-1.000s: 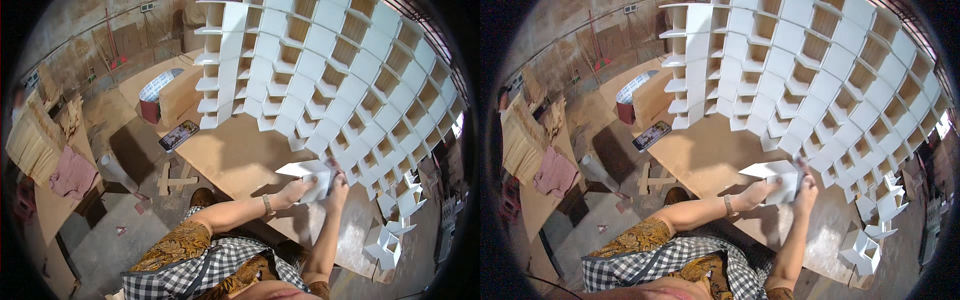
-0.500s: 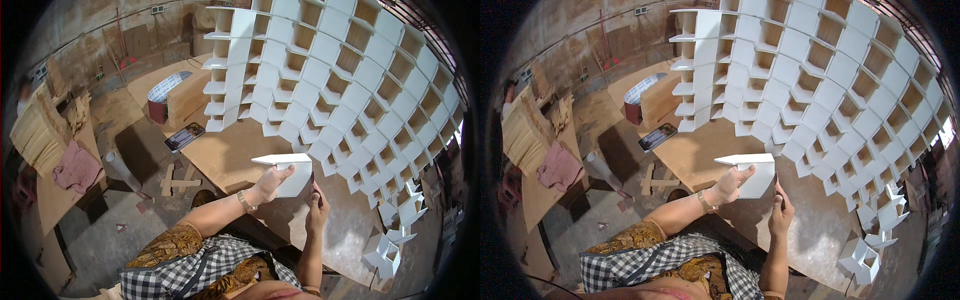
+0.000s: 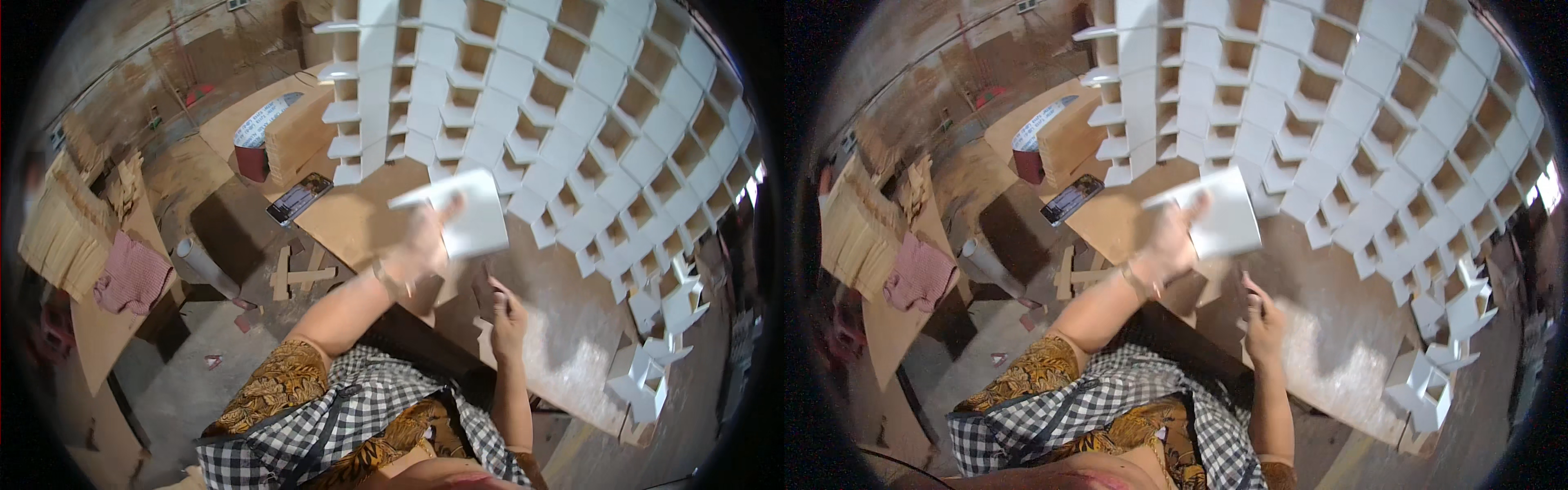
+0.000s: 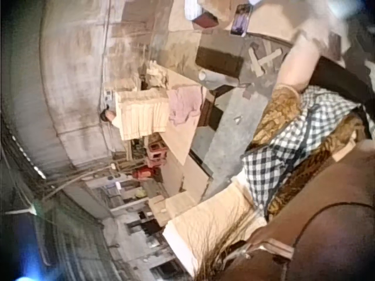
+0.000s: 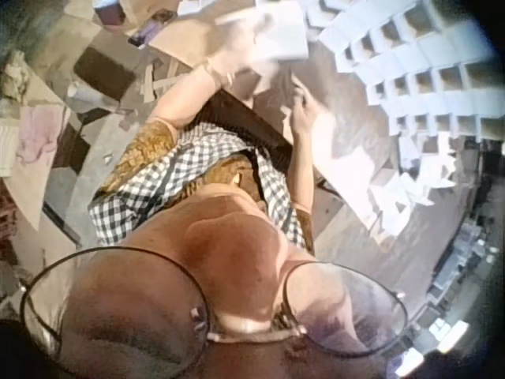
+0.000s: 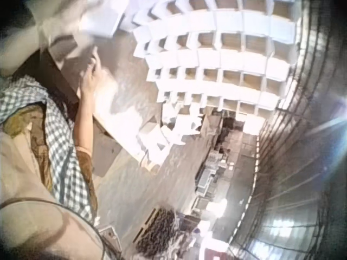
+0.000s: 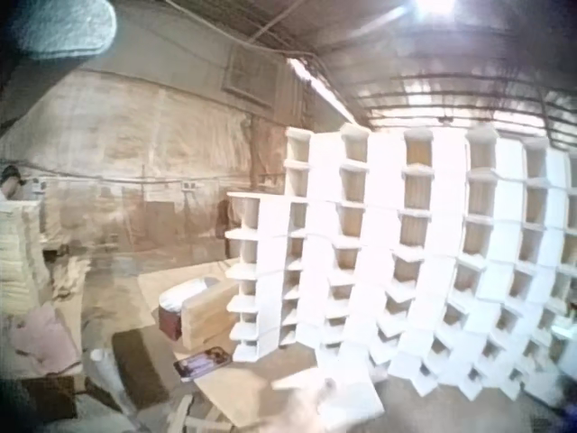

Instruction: Sanding the edges and flat surfaces of a white wooden interlocking module using a piece of sandpaper.

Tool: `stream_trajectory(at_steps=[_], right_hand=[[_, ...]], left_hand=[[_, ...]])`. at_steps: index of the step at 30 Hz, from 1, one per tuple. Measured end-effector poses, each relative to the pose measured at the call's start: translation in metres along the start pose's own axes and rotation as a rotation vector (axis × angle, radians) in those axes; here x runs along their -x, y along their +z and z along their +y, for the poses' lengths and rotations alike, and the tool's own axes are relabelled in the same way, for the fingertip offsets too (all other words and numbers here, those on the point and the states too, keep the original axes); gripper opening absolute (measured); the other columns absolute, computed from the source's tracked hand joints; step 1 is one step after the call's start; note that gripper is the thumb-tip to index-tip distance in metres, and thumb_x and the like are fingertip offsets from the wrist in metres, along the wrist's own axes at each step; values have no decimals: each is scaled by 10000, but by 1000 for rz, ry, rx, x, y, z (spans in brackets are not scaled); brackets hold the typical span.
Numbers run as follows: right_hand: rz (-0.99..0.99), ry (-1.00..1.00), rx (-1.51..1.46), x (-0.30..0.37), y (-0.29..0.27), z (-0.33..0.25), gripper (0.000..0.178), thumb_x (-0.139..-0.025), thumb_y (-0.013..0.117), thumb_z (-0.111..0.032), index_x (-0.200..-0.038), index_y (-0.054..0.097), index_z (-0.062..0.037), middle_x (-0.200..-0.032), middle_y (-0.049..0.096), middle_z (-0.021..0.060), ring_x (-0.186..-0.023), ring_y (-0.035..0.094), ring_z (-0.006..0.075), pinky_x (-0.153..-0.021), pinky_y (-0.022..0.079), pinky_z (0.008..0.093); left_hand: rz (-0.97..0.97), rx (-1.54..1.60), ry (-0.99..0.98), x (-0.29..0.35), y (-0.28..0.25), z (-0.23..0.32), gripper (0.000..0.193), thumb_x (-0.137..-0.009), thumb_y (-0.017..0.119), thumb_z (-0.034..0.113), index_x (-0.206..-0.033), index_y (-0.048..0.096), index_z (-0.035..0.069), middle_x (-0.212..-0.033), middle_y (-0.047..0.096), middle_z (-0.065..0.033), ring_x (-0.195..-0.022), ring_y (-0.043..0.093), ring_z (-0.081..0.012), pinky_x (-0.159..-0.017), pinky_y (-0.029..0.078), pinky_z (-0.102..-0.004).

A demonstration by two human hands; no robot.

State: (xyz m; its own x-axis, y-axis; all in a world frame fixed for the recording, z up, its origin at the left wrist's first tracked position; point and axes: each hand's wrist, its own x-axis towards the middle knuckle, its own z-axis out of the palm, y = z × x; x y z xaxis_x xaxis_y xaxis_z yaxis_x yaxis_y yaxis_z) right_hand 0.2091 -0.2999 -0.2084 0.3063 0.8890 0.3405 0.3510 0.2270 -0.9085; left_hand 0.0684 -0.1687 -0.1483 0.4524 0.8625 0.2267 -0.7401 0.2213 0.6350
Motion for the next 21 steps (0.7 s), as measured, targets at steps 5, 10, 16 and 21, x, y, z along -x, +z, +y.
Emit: stream_trajectory(at_steps=[5, 10, 16, 21], right_hand=[[300, -31, 117, 3, -4, 20, 323, -910, 447, -231, -1127, 537, -9, -1088, 582, 113, -1013, 525, 161, -885, 391, 286], [434, -20, 2, 2, -24, 9, 352, -916, 434, -241, -1139, 518, 17, -1118, 563, 118, -1027, 515, 167, -881, 396, 285], [327, -167, 310, 24, -30, 22, 329, -921, 400, -174, -1155, 487, 40, -1160, 527, 184, -1109, 488, 289, -930, 368, 335], [100, -239, 793, 54, -41, 38, 288, -880, 435, -112, -1130, 500, 15, -1158, 510, 209, -1119, 445, 374, -946, 323, 440]], left_hand=[[-103, 162, 12, -10, -3, 56, 447, -840, 541, 252, -1178, 434, -20, -1132, 527, -130, -1046, 516, -249, -916, 406, -408], [-139, 180, 67, -1, -9, 54, 545, -803, 570, 302, -1213, 400, -14, -1193, 493, -129, -1114, 463, -257, -981, 327, -396], [-185, 41, 174, 9, -25, 68, 502, -833, 543, 251, -1224, 386, -22, -1184, 491, -110, -1116, 459, -222, -963, 345, -368], [-56, -612, 389, 9, -5, 134, 407, -831, 584, 189, -1170, 454, 5, -1049, 542, -65, -970, 514, -139, -844, 410, -260]])
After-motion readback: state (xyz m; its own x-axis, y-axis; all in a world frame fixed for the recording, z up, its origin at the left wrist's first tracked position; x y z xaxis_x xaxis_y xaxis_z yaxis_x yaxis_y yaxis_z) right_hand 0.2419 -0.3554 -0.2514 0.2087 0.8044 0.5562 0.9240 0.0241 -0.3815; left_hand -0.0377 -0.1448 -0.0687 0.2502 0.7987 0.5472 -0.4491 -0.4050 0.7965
